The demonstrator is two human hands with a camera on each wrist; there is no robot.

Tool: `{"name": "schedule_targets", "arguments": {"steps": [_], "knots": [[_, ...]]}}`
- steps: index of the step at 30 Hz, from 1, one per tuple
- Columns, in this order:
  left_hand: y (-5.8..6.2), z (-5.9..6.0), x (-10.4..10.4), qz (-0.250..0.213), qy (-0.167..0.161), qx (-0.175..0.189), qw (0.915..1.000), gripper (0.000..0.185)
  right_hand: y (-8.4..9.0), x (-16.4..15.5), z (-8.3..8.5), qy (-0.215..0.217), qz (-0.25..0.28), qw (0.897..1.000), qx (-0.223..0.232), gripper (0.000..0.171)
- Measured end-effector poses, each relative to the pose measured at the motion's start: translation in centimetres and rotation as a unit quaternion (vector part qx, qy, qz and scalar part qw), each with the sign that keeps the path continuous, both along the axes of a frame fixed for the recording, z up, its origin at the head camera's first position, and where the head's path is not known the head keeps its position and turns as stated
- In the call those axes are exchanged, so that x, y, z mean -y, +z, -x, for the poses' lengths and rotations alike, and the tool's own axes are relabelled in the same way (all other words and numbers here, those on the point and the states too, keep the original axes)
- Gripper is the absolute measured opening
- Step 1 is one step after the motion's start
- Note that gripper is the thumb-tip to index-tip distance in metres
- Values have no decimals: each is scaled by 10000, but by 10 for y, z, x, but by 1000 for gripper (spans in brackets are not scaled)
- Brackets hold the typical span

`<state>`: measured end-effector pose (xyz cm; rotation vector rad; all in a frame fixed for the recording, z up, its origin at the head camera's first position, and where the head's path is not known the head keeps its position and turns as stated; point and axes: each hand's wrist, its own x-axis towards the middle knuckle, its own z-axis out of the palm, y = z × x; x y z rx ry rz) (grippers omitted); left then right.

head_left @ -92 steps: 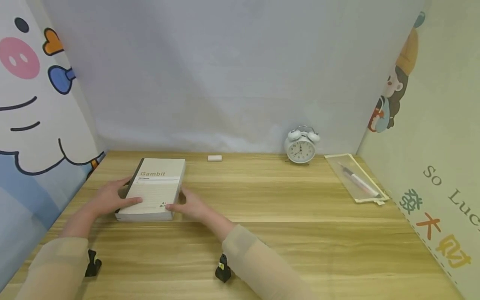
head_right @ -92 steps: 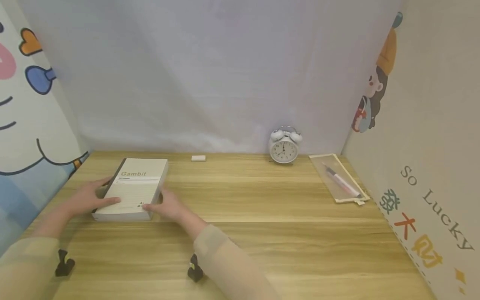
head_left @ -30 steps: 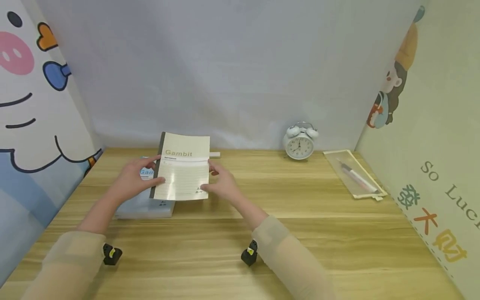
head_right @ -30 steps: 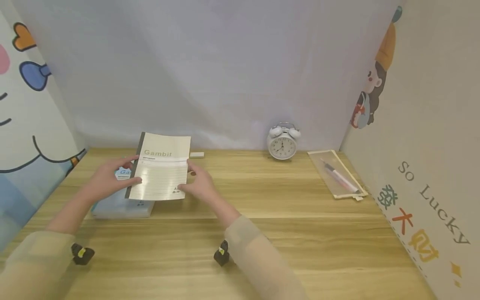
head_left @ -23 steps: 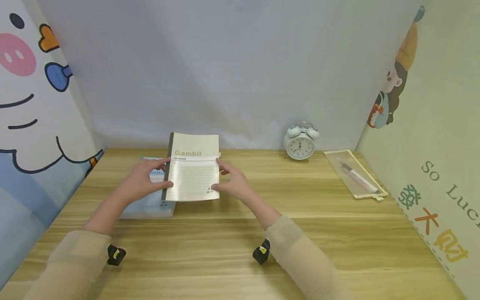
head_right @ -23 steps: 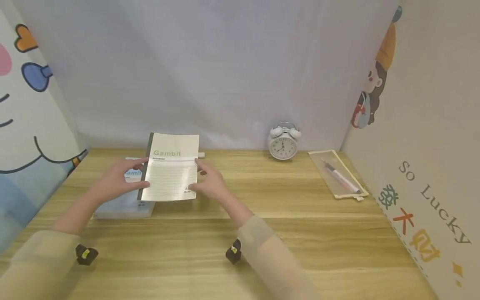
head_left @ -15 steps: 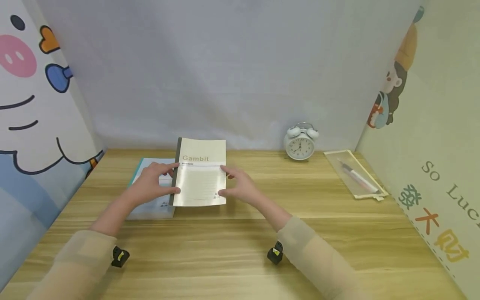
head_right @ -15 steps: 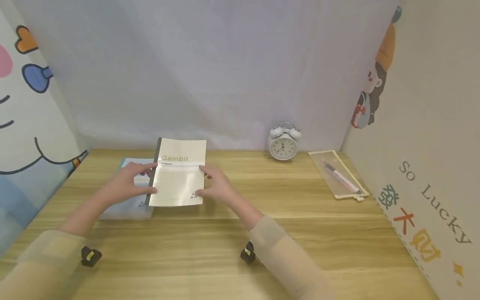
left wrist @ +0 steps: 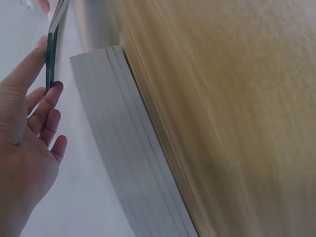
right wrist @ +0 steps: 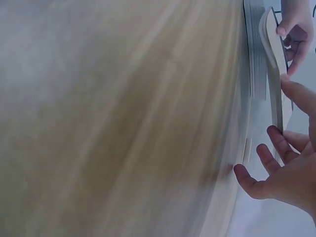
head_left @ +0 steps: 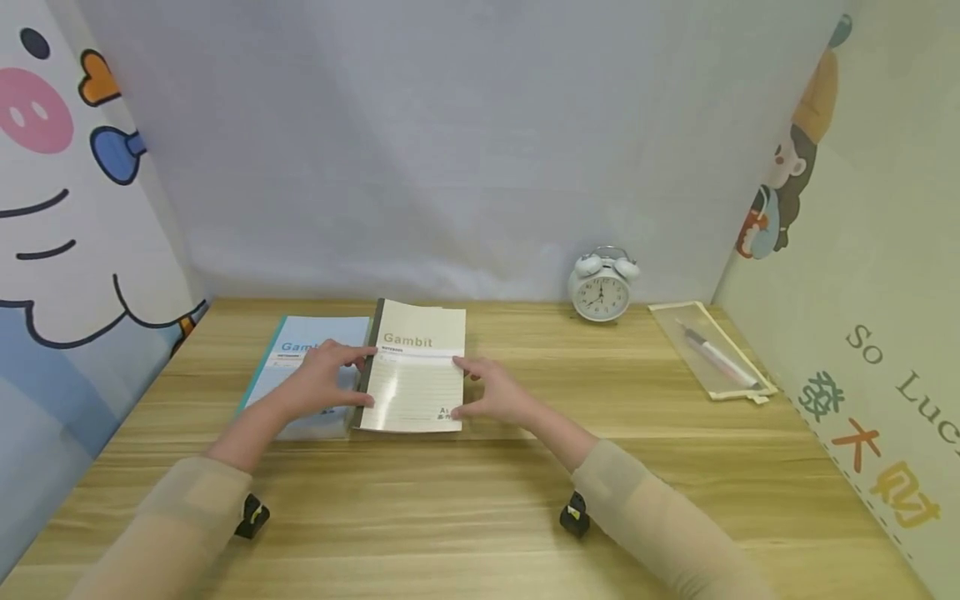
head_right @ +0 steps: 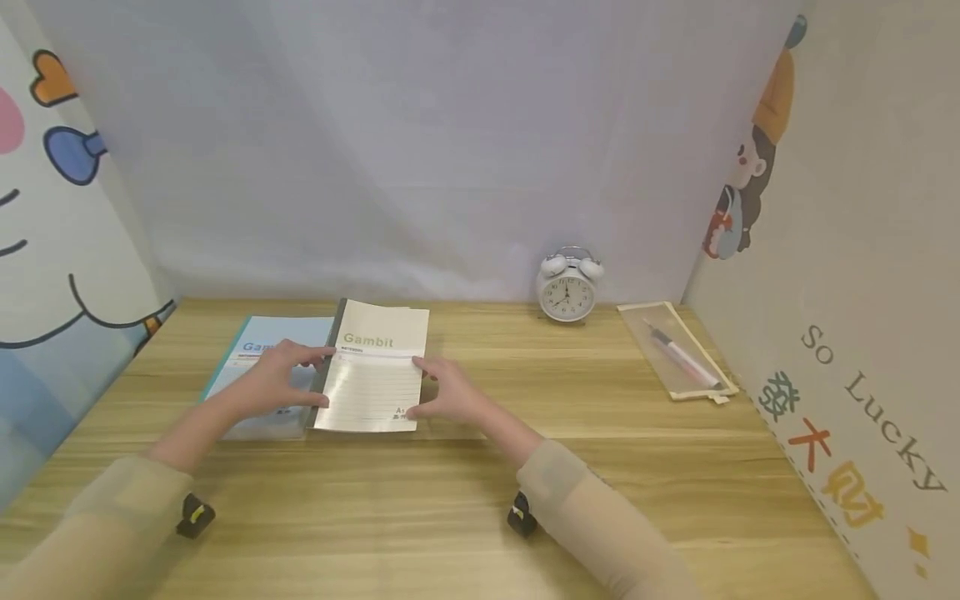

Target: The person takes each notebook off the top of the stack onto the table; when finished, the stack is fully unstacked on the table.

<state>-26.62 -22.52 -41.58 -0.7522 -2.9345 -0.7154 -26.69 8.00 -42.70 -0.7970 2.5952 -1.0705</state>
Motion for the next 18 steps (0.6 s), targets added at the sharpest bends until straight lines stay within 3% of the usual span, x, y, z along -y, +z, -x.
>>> {"name": "schedule_targets", "arguments": {"steps": [7, 13, 18], "knots": [[-11, 6, -5, 235, 20, 102, 9997, 73, -9, -4, 9, 148, -279, 9995, 11, 89], [-15, 6, -11, 383, 16, 110, 9992, 69, -11, -5, 12, 273, -388, 9989, 53, 86], [-16, 8, -12, 792, 60, 48, 9968, 68, -11, -4, 12, 319, -501, 9982, -46, 86]]}}
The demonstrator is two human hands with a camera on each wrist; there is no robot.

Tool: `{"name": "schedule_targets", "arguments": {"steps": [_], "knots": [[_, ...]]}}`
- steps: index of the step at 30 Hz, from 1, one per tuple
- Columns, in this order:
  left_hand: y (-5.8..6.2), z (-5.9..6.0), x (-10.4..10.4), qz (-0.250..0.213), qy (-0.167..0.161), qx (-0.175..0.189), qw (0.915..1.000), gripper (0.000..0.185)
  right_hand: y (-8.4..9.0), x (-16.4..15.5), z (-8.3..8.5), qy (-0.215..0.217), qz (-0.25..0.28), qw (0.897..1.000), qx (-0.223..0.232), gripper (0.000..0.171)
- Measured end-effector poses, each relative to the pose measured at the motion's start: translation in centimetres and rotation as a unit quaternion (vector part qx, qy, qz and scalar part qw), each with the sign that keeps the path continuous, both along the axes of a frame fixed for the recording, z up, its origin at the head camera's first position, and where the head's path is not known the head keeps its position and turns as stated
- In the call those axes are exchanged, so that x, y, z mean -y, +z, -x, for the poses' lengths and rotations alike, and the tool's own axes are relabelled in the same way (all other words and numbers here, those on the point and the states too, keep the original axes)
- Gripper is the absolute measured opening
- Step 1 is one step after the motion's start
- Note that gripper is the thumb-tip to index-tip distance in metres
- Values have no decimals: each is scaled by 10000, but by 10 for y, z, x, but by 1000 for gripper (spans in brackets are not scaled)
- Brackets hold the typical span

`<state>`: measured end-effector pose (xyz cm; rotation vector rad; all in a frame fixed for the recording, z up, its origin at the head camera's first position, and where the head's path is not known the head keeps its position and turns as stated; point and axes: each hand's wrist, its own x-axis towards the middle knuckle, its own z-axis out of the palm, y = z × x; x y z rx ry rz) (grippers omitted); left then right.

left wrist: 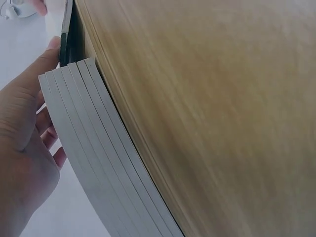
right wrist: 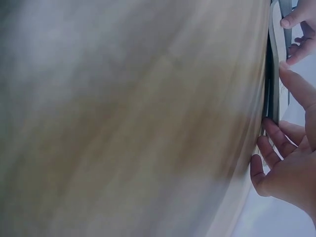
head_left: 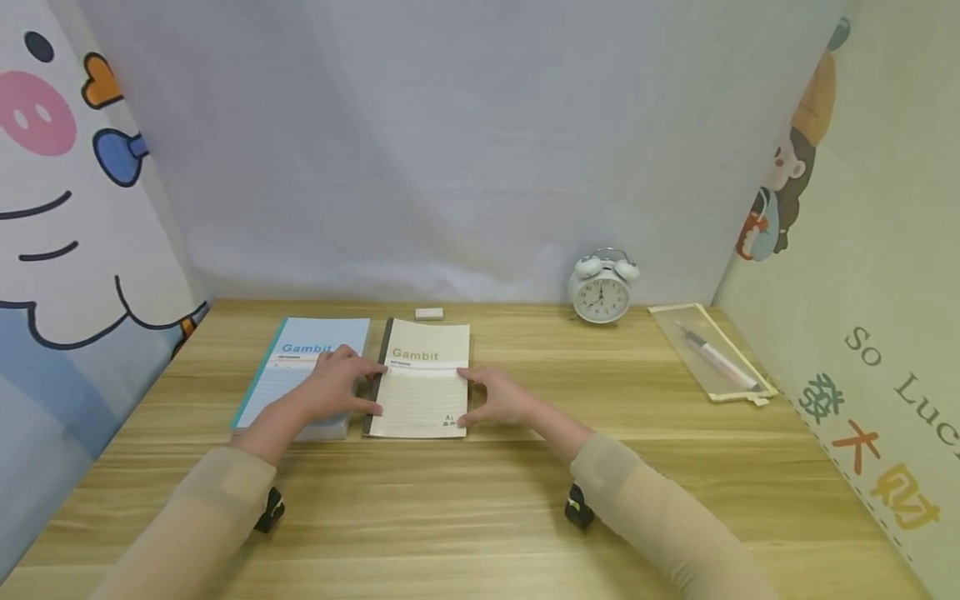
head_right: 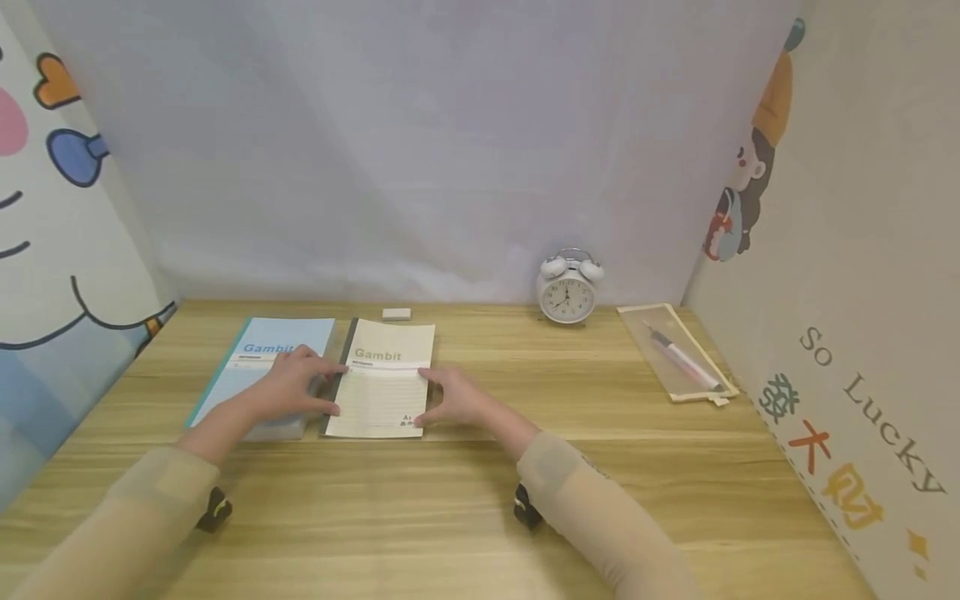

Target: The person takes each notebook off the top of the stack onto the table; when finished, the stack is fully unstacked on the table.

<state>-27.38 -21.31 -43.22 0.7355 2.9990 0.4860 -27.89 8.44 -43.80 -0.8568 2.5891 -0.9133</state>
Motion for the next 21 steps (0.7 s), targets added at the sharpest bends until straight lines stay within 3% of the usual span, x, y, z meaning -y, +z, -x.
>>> {"name": "schedule_targets", "arguments": {"steps": [12, 21], "knots": [[0, 1, -2, 951, -143, -212, 9951, 66, -1, 1, 1, -76, -756, 9965, -335, 82], [2, -2, -2, 974, -133, -332, 9946, 62, -1, 2, 2, -104, -865, 9954, -394, 81]]}}
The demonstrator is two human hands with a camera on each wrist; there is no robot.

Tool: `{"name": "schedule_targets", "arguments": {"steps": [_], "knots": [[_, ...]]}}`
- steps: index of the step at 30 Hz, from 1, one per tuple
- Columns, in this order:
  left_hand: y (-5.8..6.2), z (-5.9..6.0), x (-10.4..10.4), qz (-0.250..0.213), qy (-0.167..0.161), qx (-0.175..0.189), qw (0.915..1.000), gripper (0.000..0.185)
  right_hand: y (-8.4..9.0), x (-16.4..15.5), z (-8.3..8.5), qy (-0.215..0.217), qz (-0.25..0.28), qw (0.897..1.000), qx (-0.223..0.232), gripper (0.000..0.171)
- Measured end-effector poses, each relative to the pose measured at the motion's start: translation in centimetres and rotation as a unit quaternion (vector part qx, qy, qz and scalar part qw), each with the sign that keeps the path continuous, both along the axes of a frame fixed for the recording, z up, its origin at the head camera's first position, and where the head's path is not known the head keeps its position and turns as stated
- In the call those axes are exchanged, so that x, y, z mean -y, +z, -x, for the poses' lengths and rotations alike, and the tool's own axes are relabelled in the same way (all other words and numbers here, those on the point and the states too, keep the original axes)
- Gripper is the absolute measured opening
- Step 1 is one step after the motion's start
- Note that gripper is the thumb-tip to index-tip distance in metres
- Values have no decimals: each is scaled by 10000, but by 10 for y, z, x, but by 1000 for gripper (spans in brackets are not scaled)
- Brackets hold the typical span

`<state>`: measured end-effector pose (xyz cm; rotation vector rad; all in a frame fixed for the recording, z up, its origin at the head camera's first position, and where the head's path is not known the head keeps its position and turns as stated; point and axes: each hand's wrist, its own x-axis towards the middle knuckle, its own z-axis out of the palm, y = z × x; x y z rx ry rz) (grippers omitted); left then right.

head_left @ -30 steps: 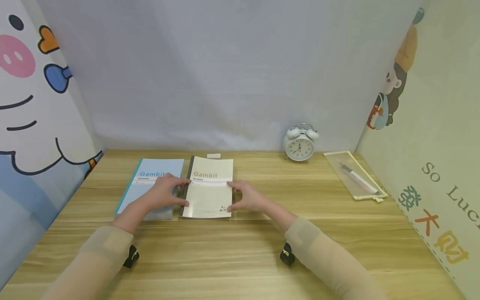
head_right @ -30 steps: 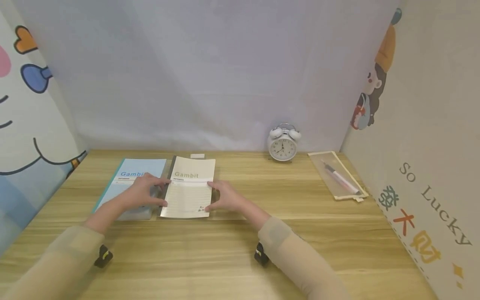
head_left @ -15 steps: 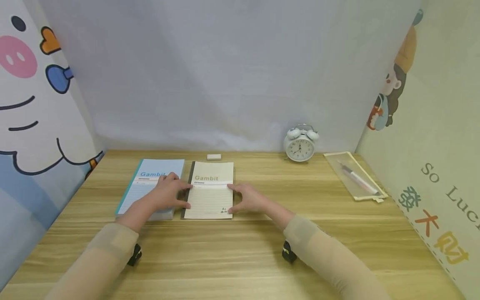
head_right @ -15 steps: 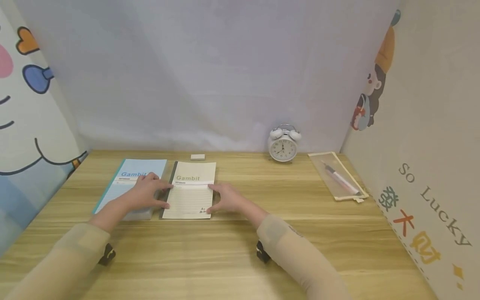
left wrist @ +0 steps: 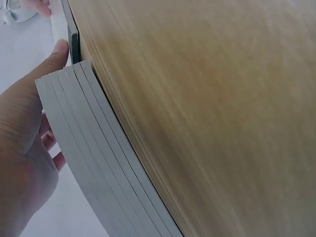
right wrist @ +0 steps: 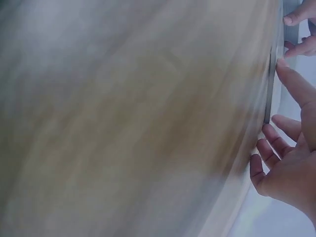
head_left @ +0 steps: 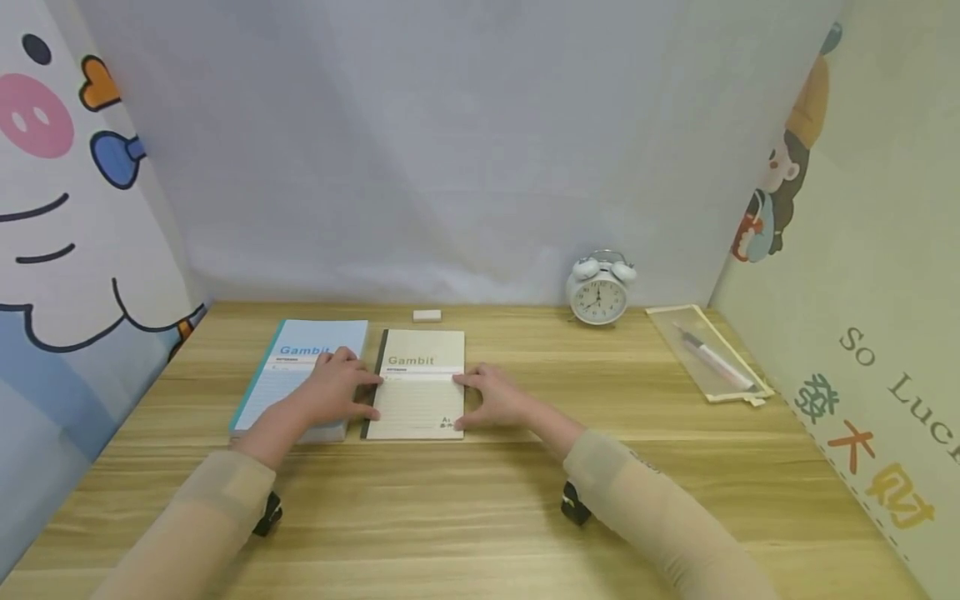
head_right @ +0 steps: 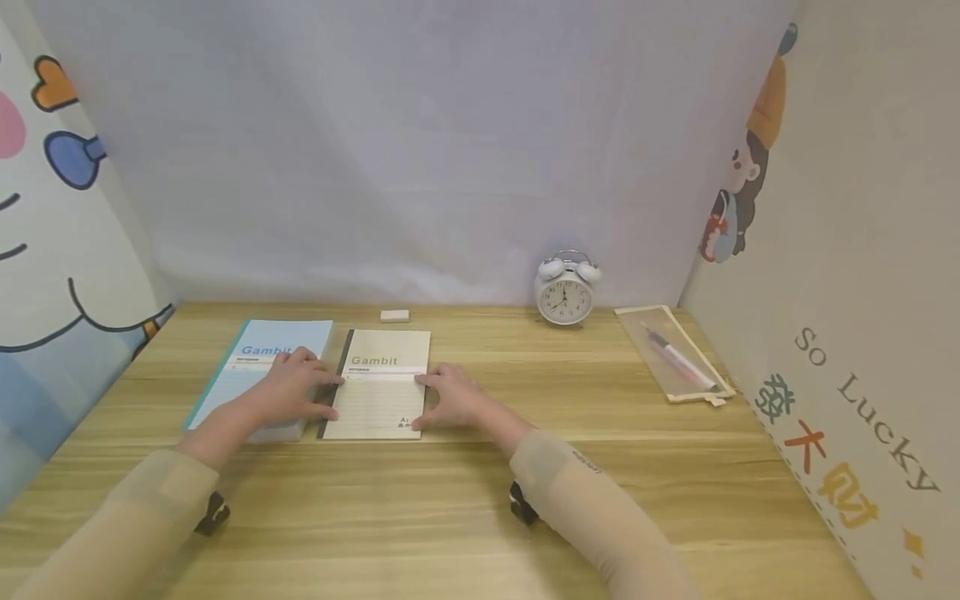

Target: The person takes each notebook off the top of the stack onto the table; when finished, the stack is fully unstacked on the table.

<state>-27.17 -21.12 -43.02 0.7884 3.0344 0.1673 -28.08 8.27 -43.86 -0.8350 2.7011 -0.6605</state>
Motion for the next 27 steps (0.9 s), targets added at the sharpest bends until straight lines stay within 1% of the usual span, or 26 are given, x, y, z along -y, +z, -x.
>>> {"name": "schedule_targets", "arguments": {"steps": [3, 7, 13, 16, 21, 24, 27], "knots": [[1, 0, 3, -299, 41, -37, 9995, 59, 4, 0, 0, -18, 217, 9997, 142, 80], [5, -2, 12, -691, 36, -201, 9974, 56, 12, 4, 0, -7, 441, 9986, 302, 78], [15, -7, 31, -988, 201, -348, 9943, 63, 26, 20, -4, 281, 354, 9989, 73, 75], [17, -9, 44, -1152, 291, -427, 9920, 65, 29, 30, -6, 387, 335, 9986, 117, 77], [16, -10, 70, -1472, 501, -498, 9866, 65, 27, 50, -10, 445, 505, 9969, 397, 78], [13, -10, 84, -1537, 709, -419, 9847, 69, 25, 62, -13, 475, 617, 9961, 407, 78], [9, -10, 97, -1501, 933, -299, 9838, 77, 23, 73, -14, 468, 666, 9962, 322, 78]]}}
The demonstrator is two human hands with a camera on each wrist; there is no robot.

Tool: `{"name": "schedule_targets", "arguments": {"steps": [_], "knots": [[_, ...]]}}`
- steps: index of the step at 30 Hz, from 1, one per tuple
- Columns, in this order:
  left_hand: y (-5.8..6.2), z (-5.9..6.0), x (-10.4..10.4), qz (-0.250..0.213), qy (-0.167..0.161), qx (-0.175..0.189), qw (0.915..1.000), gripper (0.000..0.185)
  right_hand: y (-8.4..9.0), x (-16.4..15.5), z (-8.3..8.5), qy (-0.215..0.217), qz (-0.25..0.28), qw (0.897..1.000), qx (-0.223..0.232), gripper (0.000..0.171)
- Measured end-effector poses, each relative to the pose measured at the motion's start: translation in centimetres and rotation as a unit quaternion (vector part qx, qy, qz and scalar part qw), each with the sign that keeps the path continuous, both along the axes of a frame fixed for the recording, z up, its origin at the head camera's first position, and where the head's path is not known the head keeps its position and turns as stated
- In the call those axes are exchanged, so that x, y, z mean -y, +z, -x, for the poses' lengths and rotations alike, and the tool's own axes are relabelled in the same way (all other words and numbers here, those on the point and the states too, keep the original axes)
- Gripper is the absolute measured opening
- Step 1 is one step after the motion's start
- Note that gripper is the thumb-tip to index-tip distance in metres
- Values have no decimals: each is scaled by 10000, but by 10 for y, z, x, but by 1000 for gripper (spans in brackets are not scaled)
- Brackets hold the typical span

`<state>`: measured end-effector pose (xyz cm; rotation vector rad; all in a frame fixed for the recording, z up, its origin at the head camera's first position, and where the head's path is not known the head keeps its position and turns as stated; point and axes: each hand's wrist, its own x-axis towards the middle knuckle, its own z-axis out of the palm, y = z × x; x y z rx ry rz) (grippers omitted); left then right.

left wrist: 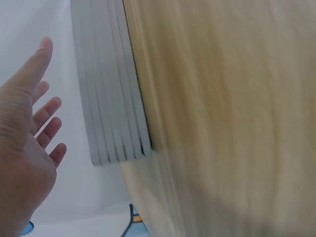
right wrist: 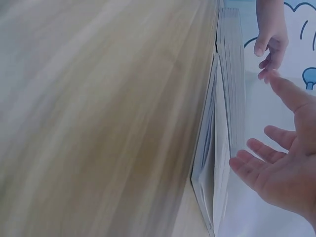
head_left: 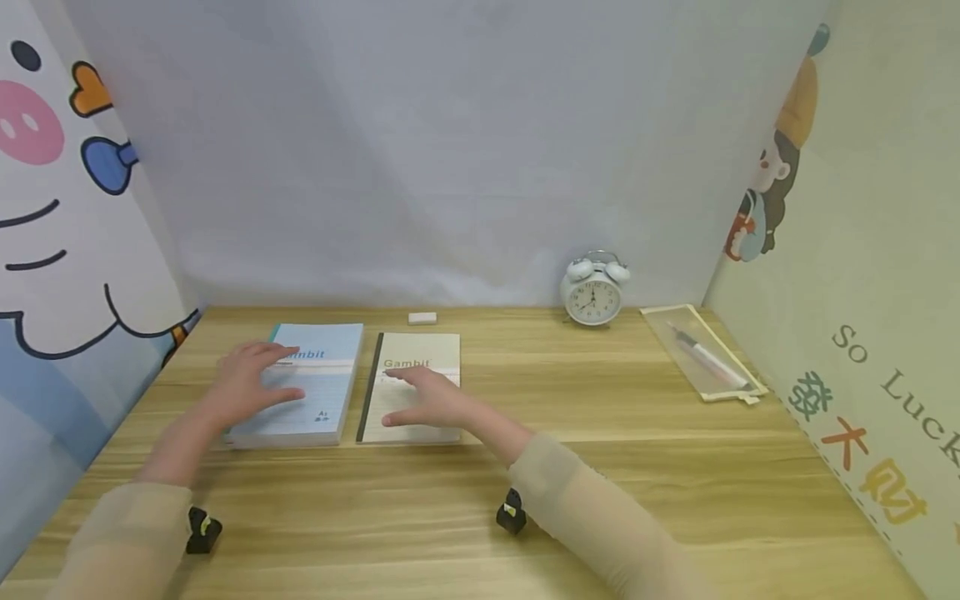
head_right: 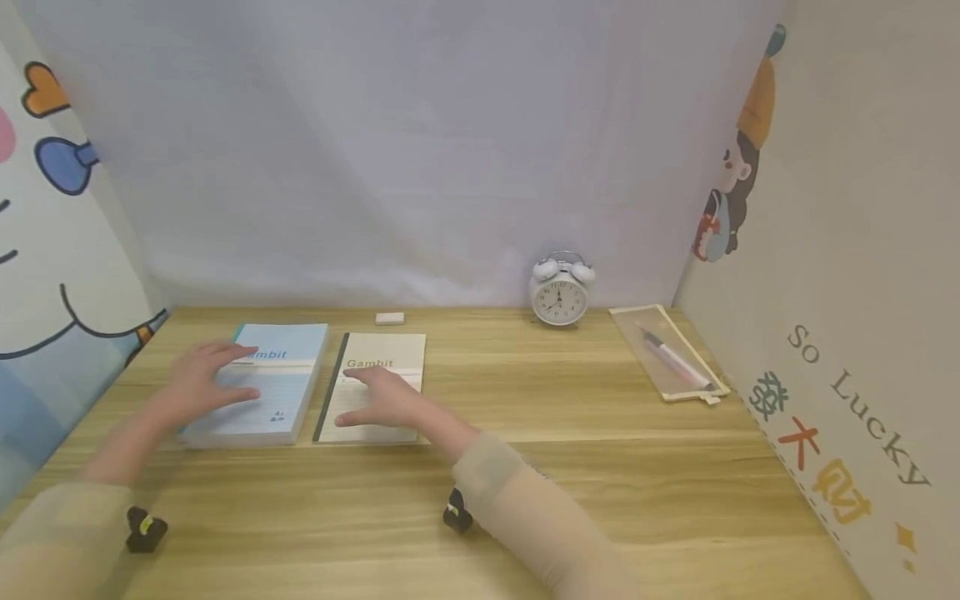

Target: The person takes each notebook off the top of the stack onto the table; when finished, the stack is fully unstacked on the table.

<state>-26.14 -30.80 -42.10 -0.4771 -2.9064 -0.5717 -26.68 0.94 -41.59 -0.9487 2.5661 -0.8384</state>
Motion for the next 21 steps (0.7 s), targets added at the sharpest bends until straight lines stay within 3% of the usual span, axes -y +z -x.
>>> {"name": "schedule_targets", "arguments": {"steps": [6, 13, 21], "knots": [[-8, -1, 21, 106, 339, 255, 9990, 95, -6, 23, 0, -213, 214, 9995, 119, 79], [-22, 2, 42, -180, 368, 553, 9976, 101, -12, 43, -2, -480, 505, 9972, 267, 82], [-24, -2, 51, -583, 434, 1365, 9880, 102, -19, 65, -5, -882, 786, 9919, 476, 83]]}}
